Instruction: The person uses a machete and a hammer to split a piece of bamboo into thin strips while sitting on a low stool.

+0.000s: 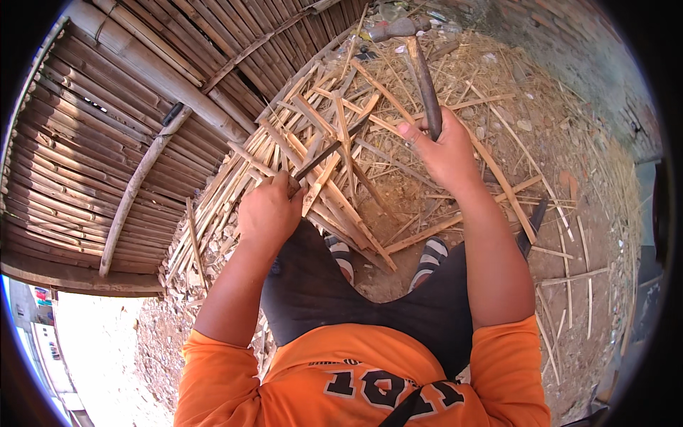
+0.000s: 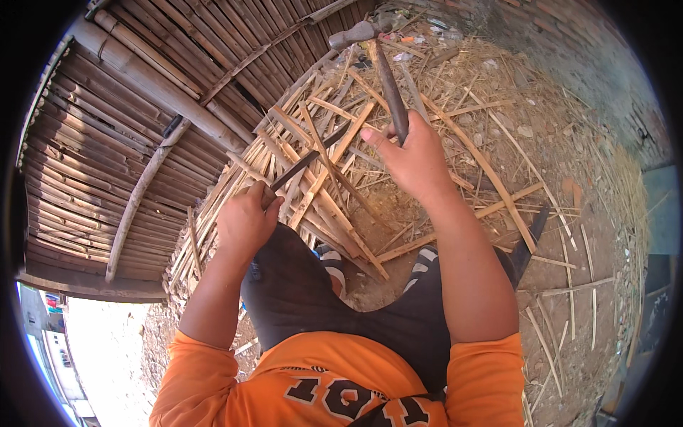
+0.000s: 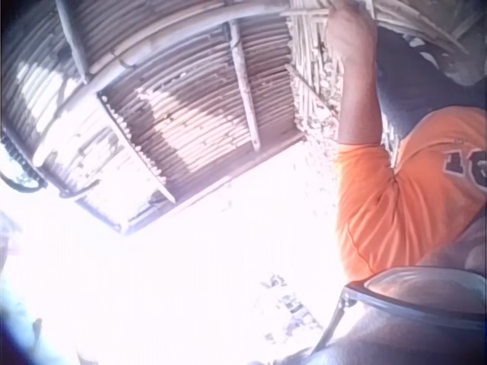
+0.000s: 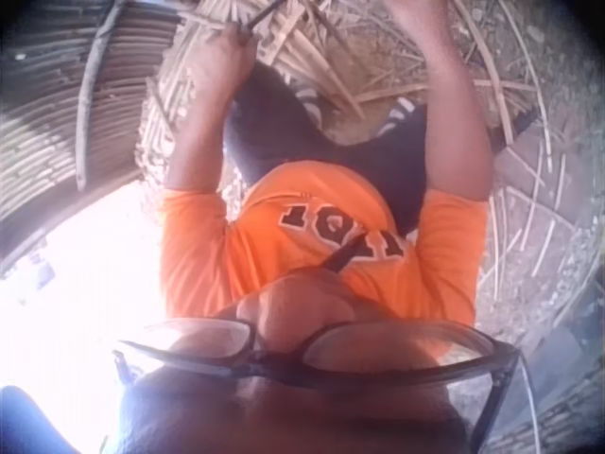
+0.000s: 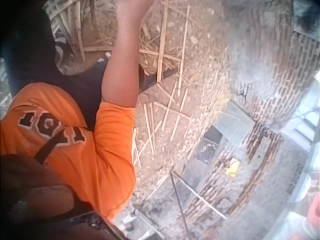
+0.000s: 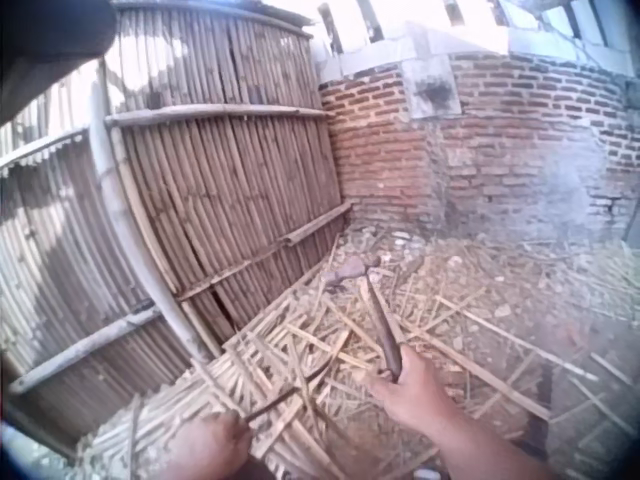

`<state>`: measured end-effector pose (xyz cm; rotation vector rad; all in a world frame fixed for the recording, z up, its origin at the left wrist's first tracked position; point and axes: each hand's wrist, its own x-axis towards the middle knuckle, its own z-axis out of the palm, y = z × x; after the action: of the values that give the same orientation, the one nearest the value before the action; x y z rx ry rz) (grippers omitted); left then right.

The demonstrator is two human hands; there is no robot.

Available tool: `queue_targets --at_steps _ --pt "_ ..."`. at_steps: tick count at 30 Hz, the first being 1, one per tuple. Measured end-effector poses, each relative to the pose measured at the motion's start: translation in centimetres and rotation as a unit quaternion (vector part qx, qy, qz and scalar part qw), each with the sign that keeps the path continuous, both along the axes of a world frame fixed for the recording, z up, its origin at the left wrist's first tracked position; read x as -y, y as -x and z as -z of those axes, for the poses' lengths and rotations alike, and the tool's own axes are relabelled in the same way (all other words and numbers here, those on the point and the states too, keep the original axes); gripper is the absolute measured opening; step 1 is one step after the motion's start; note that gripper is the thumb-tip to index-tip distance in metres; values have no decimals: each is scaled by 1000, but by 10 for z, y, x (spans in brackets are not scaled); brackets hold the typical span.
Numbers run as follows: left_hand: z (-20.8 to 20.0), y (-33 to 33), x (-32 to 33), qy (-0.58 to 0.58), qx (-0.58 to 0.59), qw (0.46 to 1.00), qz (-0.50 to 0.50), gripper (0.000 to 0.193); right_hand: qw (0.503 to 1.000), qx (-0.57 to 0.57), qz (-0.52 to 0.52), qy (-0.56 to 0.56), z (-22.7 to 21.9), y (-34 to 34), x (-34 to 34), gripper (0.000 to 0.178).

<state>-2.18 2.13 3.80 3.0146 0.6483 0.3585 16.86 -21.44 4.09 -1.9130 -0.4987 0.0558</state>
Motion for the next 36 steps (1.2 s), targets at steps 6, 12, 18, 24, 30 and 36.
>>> queue_targets --at_steps 6,12,18,24,30,36 --pt "1 -8 29 43 20 999 9 32 991 101 10 -88 6 8 -46 53" --pt "2 -11 31 63 1 998 11 38 999 19 17 -36 -5 10 -36 38" --pt "27 -10 12 104 23 994 -34 41 986 18 28 -161 19 -11 -20 35" --pt "33 -6 -21 158 47 982 -96 51 983 -11 61 -175 7 -30 12 38" --pt "20 -22 -48 245 130 952 -127 58 948 -42 116 -293 -11 -45 46 32" --pt "13 -54 -66 451 294 831 -138 47 914 -74 152 -368 -20 -65 90 27"
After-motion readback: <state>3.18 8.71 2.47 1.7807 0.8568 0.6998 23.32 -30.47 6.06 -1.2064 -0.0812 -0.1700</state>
